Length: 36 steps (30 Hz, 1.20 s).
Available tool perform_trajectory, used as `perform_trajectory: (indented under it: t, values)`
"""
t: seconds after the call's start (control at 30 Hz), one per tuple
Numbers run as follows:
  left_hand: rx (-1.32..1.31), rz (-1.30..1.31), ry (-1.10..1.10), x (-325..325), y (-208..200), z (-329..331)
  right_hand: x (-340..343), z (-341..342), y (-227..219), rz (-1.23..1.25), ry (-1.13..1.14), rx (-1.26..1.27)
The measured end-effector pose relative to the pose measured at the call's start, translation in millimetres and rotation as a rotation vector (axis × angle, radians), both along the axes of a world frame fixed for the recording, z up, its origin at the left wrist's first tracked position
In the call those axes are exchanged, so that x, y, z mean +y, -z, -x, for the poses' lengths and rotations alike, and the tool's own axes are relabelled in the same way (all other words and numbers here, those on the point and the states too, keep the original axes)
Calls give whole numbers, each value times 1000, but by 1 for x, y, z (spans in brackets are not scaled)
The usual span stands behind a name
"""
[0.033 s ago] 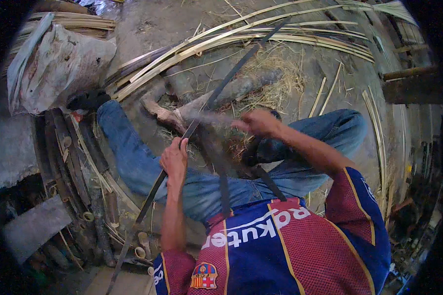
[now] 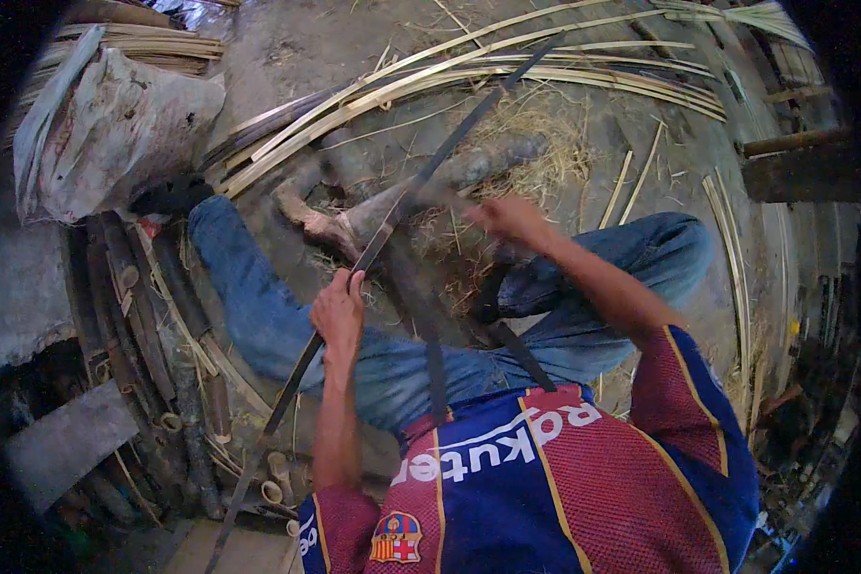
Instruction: The person sits on the floor and uses a knife to split long bamboo strips into thinner pieces. They repeatedly hold the bamboo against a wooden block, draw the knife along the strip, and separate the resulting pieces.
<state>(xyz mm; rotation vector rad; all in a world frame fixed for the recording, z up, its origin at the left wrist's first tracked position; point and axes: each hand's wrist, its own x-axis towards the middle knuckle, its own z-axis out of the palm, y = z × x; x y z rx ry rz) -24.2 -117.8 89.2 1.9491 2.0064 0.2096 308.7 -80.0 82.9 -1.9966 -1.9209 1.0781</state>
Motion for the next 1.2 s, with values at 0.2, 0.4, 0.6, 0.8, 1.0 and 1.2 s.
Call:
perform_trajectory:
  t: [0.2,0.4,0.6,0.8,1.0,1.2]
  values:
    - [-72,14,4,6,-4,-4,40,-70,44,-161,-140,-219]
    - [-21,3,74,2,-2,-2,84,-116,50,-125,117,-315]
    - [15,-10,58,1,-1,-6,105,-133,33,-84,-74,-331]
    - [10,-13,25,7,-5,-11,117,-160,54,-75,-88,-379]
    - [24,20,16,6,3,-8,129,-175,39,-54,-63,-434]
    - [66,115,-19,8,3,-5,124,-166,28,-109,-158,-524]
